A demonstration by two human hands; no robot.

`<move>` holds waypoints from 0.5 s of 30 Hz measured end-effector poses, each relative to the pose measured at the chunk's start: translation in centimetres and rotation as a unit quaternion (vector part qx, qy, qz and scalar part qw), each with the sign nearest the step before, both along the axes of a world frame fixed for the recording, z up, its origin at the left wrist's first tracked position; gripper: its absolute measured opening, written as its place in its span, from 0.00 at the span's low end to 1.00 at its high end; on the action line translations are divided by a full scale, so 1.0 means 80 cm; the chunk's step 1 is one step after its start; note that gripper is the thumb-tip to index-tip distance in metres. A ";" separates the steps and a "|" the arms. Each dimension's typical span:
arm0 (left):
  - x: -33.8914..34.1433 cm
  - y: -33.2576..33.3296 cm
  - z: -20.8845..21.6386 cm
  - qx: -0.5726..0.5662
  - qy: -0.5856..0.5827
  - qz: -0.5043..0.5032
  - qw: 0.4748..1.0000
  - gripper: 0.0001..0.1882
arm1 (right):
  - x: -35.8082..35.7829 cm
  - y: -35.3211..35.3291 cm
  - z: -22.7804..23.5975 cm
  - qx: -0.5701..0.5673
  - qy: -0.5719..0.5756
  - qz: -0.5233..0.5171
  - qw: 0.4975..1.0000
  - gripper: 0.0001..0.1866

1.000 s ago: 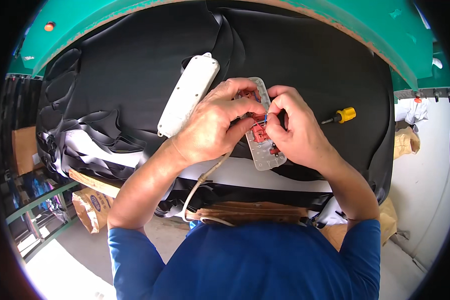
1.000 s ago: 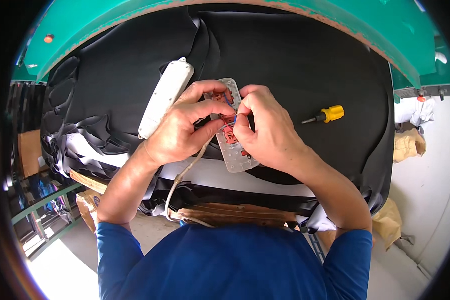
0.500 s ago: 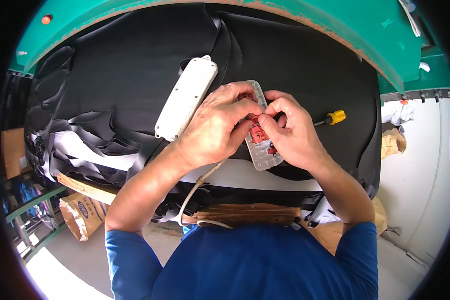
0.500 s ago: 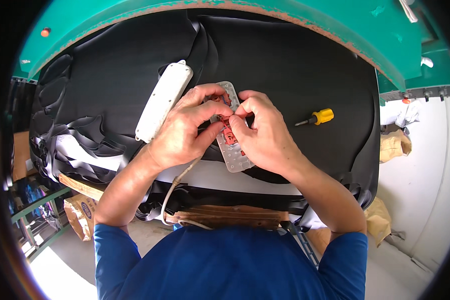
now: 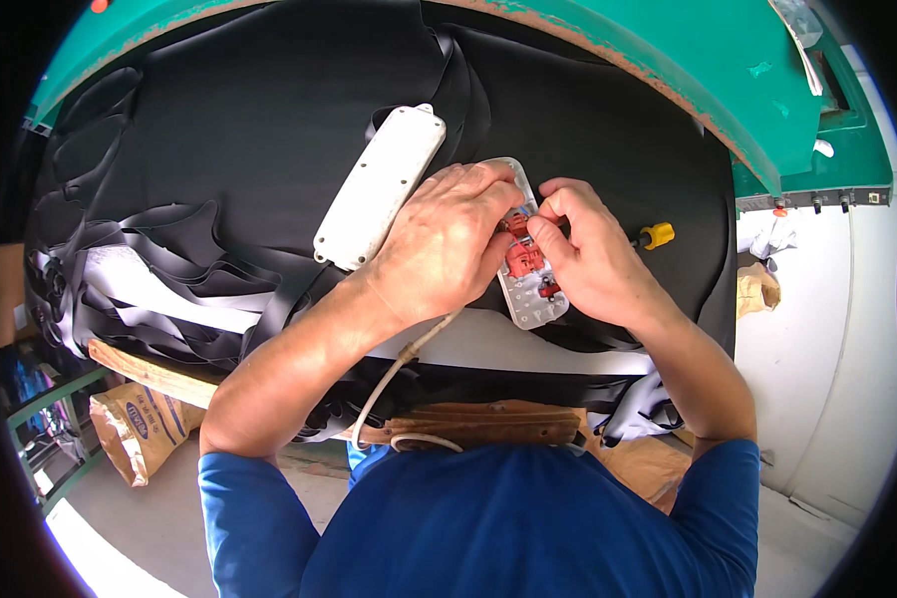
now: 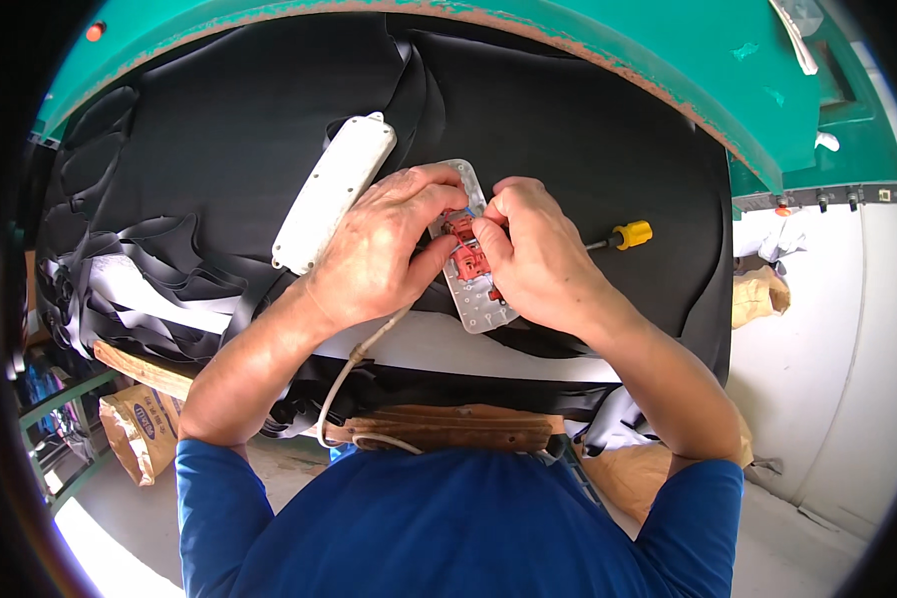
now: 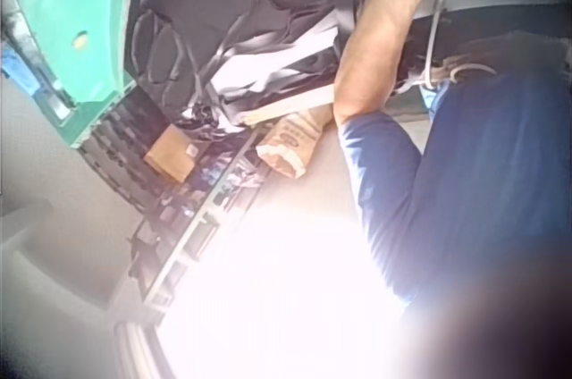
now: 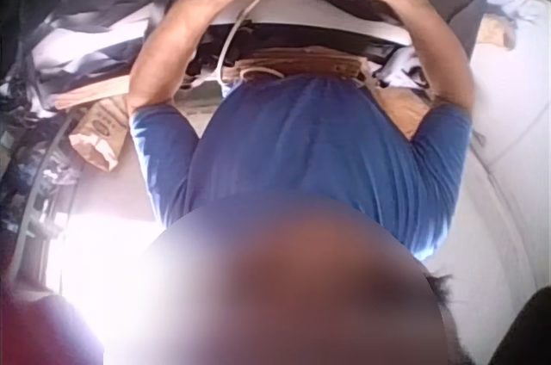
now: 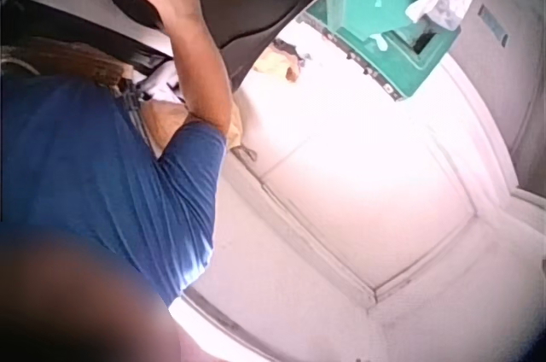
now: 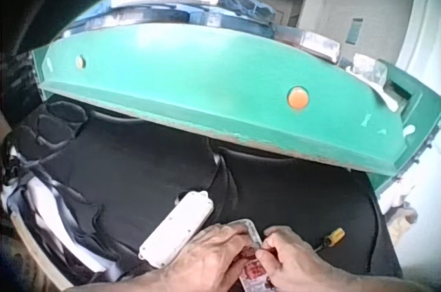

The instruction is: Assemble product components by threading a cord through a plastic part and trimming it with scissors.

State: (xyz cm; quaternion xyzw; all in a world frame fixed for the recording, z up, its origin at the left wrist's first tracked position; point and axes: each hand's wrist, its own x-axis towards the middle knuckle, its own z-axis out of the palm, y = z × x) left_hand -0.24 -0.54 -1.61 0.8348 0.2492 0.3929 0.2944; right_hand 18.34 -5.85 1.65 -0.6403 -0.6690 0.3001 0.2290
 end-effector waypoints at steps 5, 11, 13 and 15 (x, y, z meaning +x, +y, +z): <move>-0.002 0.000 -0.003 -0.015 -0.010 -0.018 1.000 0.15 | 0.000 -0.002 -0.002 0.143 -0.169 0.062 0.973 0.09; -0.005 -0.007 0.003 -0.029 0.009 -0.019 0.999 0.20 | -0.006 0.000 -0.004 -0.028 0.068 -0.059 0.996 0.08; -0.004 -0.009 0.004 -0.025 0.035 -0.017 0.999 0.21 | -0.002 0.000 -0.006 -0.034 0.096 -0.066 0.993 0.08; -0.002 -0.011 0.006 -0.021 0.061 -0.016 0.998 0.22 | 0.001 0.001 -0.009 -0.040 0.123 -0.073 0.989 0.07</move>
